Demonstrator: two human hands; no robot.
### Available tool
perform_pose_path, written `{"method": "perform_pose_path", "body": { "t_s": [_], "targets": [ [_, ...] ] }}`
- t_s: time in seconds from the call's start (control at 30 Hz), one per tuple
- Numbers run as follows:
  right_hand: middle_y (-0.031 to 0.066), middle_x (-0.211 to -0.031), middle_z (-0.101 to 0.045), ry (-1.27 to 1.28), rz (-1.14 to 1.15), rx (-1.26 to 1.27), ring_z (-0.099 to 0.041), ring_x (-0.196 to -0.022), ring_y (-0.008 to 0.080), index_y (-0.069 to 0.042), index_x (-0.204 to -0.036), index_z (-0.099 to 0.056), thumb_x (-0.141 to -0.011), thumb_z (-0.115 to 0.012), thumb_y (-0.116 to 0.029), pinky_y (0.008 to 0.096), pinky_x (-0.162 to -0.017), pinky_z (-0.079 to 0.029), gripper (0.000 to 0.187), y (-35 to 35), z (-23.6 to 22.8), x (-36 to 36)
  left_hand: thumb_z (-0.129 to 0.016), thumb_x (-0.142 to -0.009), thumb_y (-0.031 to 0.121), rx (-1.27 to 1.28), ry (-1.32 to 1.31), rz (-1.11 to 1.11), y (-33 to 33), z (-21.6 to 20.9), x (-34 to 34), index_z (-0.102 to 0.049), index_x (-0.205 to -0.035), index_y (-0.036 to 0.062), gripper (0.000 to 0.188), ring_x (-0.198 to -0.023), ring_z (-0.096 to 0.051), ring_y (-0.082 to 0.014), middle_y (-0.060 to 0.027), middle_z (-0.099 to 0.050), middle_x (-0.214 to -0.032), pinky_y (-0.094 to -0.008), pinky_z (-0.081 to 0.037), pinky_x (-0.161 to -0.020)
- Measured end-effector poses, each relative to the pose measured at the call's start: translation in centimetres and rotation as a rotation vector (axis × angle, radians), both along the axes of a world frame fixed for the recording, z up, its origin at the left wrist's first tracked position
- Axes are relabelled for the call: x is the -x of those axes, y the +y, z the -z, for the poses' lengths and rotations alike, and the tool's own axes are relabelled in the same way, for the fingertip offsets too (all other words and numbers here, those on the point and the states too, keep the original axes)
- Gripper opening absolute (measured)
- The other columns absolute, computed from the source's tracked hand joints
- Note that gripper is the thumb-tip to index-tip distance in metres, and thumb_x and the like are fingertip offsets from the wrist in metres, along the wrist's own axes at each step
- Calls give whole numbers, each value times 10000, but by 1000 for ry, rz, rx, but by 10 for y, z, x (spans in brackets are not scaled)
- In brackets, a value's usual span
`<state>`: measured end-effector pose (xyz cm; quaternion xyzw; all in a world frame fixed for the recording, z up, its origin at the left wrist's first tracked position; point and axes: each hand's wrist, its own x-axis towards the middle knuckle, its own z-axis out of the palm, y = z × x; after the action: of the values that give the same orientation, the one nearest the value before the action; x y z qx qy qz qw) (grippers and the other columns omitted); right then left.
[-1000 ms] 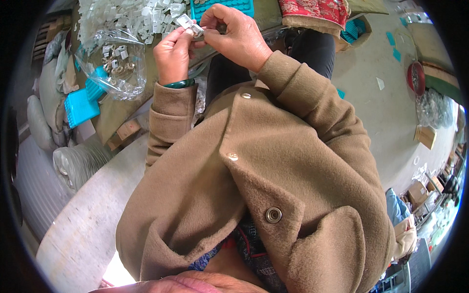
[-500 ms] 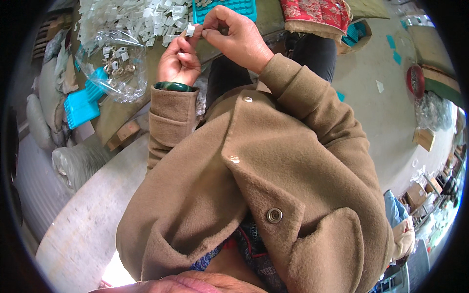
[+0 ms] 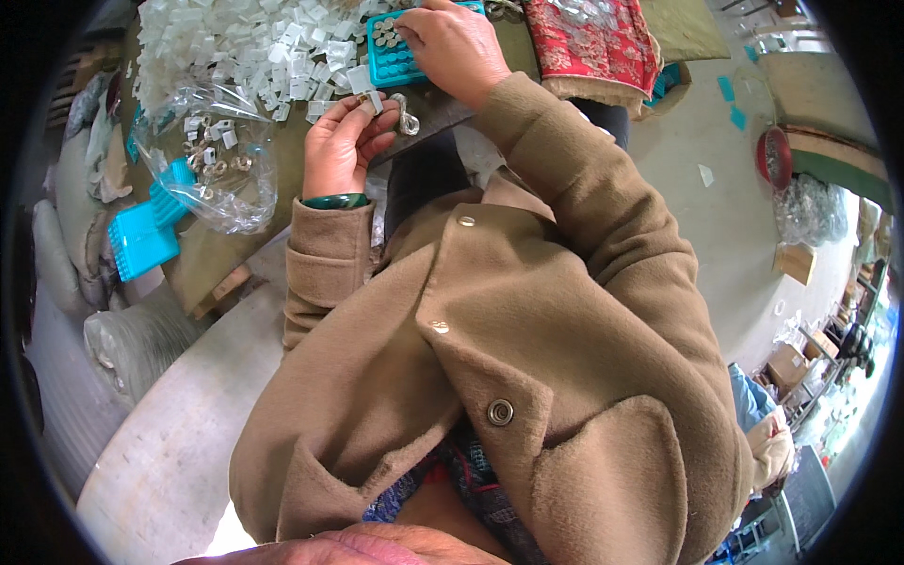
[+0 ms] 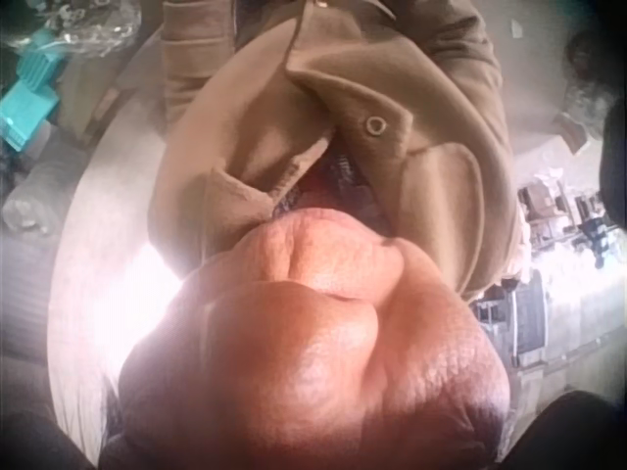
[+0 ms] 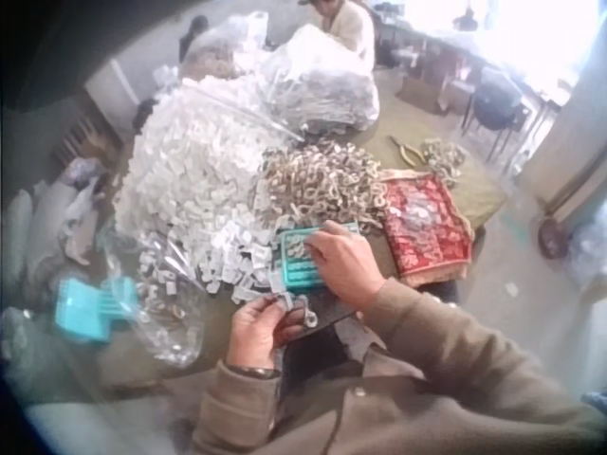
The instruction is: The person repeatedly picks small white plastic pieces and metal rings from a table, joins them by hand, and places the assembled units into a blue tray. The person occasionally uses a red light to illuminate the pieces during assembly.
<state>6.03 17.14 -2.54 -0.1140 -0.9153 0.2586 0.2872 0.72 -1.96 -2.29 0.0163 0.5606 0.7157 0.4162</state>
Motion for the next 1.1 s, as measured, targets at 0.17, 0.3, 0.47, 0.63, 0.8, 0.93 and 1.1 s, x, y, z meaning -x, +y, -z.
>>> {"method": "perform_pose_path", "body": {
  "t_s": [0.17,0.3,0.47,0.63,0.8,0.93,1.1],
  "targets": [
    [125,-829,-571,-35,-2,10,-618,-754,328,-79,-815,-655,-827,-594,-86,426,-673,-500,62,-7,8,4,-593,-930,78,-35,-30,34,1,4,2,-624,-1091,-14,188,-864,-708,-162,-144,-706,-1013,-247,-592,-683],
    [104,-865,-648,2,7,-150,-647,-814,320,-82,-945,-694,-868,-648,-147,380,-698,-524,111,-13,7,5,-608,-934,89,-38,-69,9,1,4,7,-621,-1057,-31,173,-863,-714,-186,-159,-704,-992,-264,-602,-688],
    [103,-862,-640,-23,-16,-15,-646,-807,324,-97,-970,-709,-875,-635,-130,388,-694,-522,125,-11,0,8,-609,-943,108,-70,-121,-6,1,2,13,-608,-1115,-36,225,-911,-710,-202,-175,-697,-1038,-254,-604,-704],
    [107,-889,-650,-70,-15,-39,-653,-828,313,-118,-1028,-729,-873,-621,-119,389,-717,-527,189,-15,8,11,-584,-946,70,-127,-173,-34,0,4,19,-591,-1139,-37,221,-987,-697,-227,-199,-676,-1108,-244,-608,-723],
    [112,-878,-642,-85,-37,-73,-646,-822,323,-86,-979,-701,-863,-628,-127,403,-712,-526,143,-16,13,5,-592,-939,64,-115,-144,-36,-1,6,22,-585,-1135,-38,221,-995,-695,-229,-202,-672,-1119,-246,-608,-730],
    [112,-858,-633,-187,-36,-110,-641,-795,305,-68,-968,-652,-856,-667,-136,381,-692,-520,132,-16,1,4,-605,-933,64,-124,-152,-40,0,6,21,-582,-1143,-32,232,-990,-697,-221,-196,-674,-1114,-236,-605,-724],
    [96,-837,-618,-50,-218,133,-642,-759,236,-42,-941,-608,-844,-700,-139,317,-681,-521,165,-28,-17,-9,-618,-930,68,-119,-97,-24,-2,4,18,-591,-1145,-26,237,-954,-700,-182,-131,-685,-1076,-208,-597,-709]
  ]
}}
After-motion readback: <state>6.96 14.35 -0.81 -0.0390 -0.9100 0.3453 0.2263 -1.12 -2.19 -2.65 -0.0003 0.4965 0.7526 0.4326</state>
